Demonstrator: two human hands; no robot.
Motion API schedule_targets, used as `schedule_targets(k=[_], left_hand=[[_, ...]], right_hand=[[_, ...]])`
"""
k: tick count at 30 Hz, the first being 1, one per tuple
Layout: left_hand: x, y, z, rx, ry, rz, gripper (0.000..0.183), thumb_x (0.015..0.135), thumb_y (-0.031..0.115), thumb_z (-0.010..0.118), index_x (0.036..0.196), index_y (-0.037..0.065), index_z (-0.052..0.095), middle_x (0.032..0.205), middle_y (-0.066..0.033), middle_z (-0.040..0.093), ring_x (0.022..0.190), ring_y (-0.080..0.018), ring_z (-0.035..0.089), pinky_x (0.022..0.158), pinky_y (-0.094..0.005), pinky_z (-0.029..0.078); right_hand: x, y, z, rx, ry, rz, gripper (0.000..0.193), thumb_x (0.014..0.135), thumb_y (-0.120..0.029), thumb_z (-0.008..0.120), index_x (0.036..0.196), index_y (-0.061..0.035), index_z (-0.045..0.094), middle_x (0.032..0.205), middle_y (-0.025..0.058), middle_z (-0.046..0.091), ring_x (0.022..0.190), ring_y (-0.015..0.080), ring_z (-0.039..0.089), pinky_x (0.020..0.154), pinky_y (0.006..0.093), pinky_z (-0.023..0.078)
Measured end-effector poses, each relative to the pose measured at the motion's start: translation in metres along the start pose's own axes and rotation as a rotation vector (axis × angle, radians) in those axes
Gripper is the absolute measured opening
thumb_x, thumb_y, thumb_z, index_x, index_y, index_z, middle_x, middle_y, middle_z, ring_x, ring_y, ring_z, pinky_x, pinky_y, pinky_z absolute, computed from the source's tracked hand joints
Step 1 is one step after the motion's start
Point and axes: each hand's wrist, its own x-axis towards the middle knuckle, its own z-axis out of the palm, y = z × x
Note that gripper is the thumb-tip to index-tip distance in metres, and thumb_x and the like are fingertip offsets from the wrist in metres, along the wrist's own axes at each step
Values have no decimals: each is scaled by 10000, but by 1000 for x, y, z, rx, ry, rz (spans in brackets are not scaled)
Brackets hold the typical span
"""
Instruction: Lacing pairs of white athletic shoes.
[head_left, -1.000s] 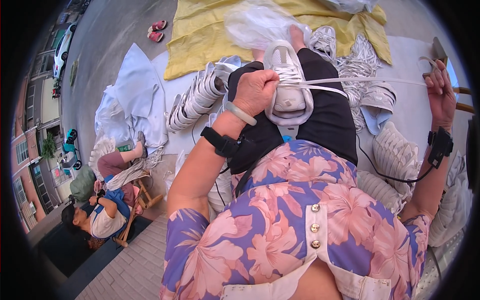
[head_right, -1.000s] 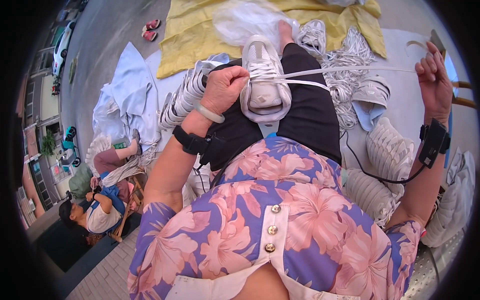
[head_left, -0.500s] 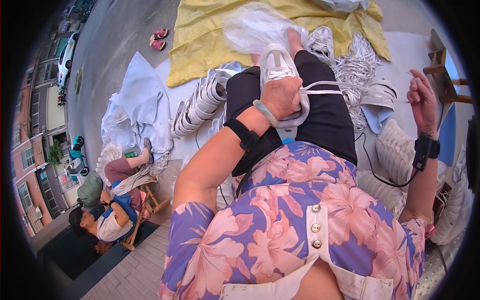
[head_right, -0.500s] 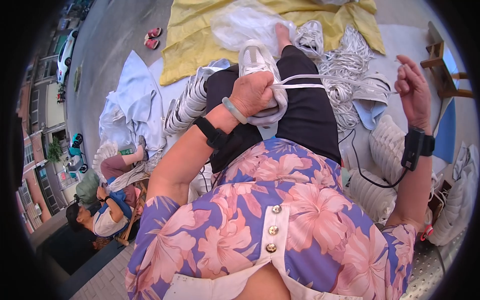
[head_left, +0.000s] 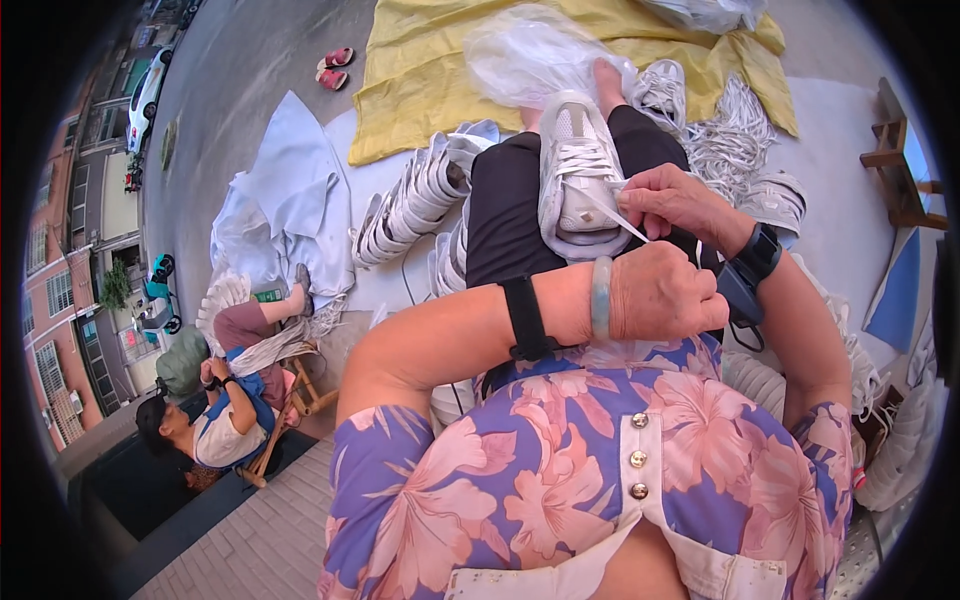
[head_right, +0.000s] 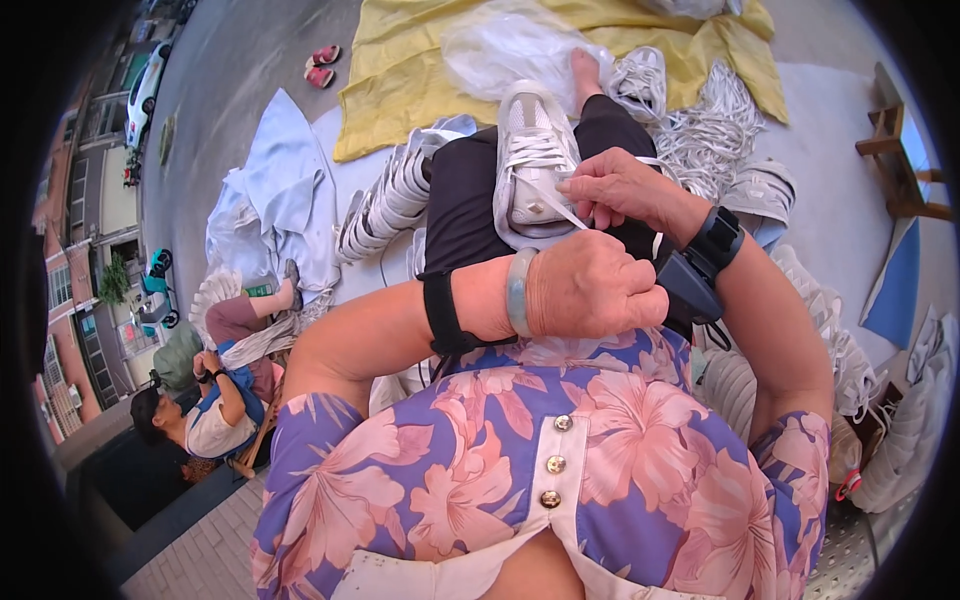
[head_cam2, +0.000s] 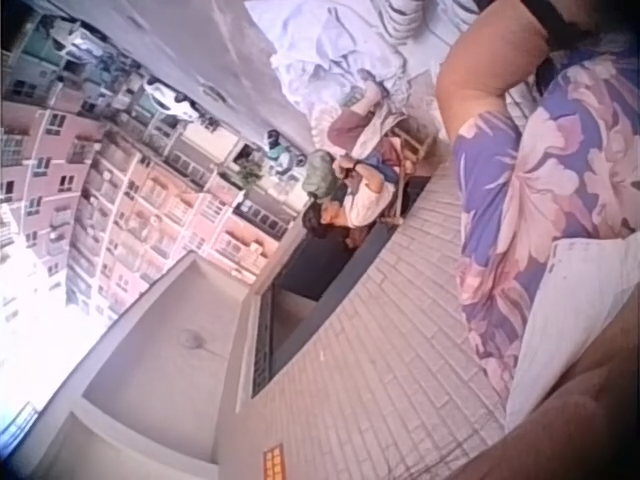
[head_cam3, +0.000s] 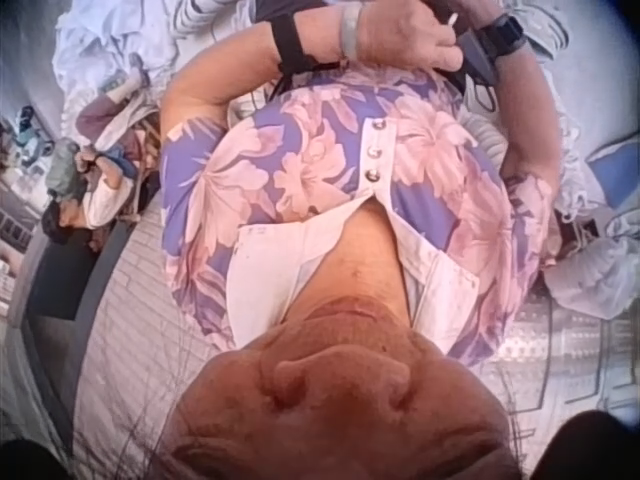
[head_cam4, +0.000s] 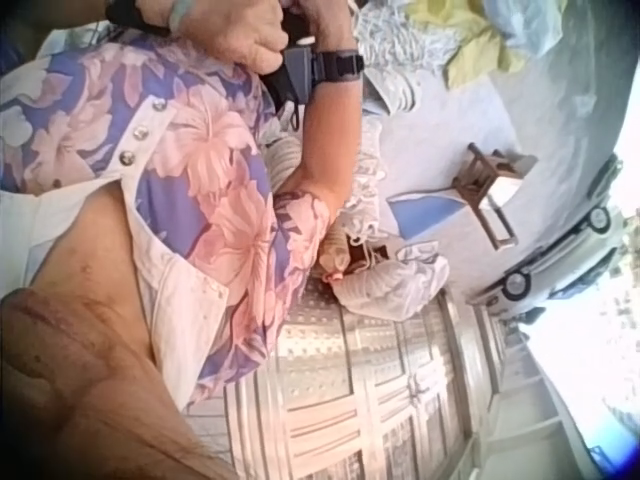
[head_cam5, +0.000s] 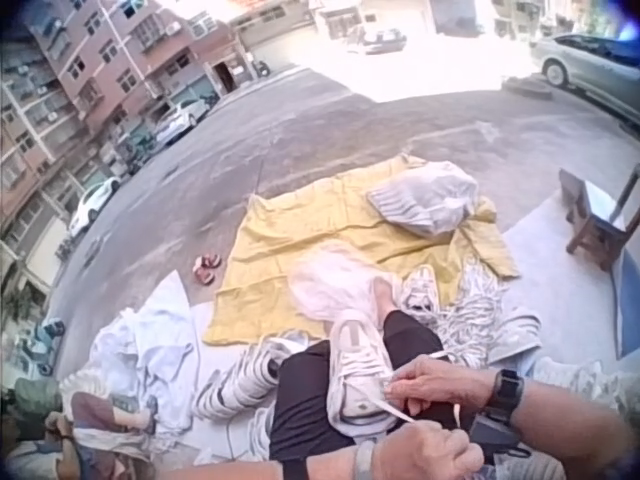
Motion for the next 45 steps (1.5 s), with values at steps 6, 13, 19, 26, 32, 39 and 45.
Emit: schedule_targets(k=[6,13,19,26,32,39,45], left_hand=[[-6,6,-25,14,258,133,198,590,123,600,741,26,515,664,-53,467,495,-131,476,420,-247,345],[-8,19,-22,28,246,274,166,632,140,592,760,40,557,834,-80,536,524,-107,463,450,-242,345],[-43,-20,-39,6,283,-308,213,610,-12,579,818,34,568,791,-90,559,545,-254,540,486,-315,438],[-87,-87,-28,-358,365,-1060,124,772,67,552,875,27,610,776,-30,604,509,-109,538,465,-241,434],[-63,-111,-48,-834,4,-1214,347,883,358,488,879,42,631,748,-14,614,415,-57,464,404,-184,378],[-54,-128,-46,-890,-516,-1067,463,854,491,494,793,56,640,649,4,564,434,-57,417,411,-204,340],[-51,-126,-61,-917,-459,-1076,279,824,330,594,780,59,643,604,40,517,483,-36,407,433,-191,328]], right_hand=[[8,-2,31,434,-165,192,222,843,-201,600,774,11,606,693,58,585,567,114,574,484,216,462],[12,-1,32,494,-69,227,144,873,-128,530,877,13,553,675,51,590,466,87,530,414,262,486],[-2,6,-16,-1598,565,-590,143,711,-63,586,828,-38,507,692,66,518,540,197,561,471,288,463],[-26,-16,2,-1570,647,-859,119,707,-80,542,811,-57,490,707,39,446,592,177,519,529,296,423],[-40,-27,-1,-1601,653,-1019,210,715,-89,530,916,-27,530,712,26,432,597,142,492,542,273,366],[-47,-21,4,-1519,490,-1112,237,705,-78,537,932,-8,539,727,30,434,610,141,494,575,272,373],[-42,13,-16,-1333,562,-978,305,663,-14,558,968,-21,542,769,78,494,618,223,513,540,334,419]])
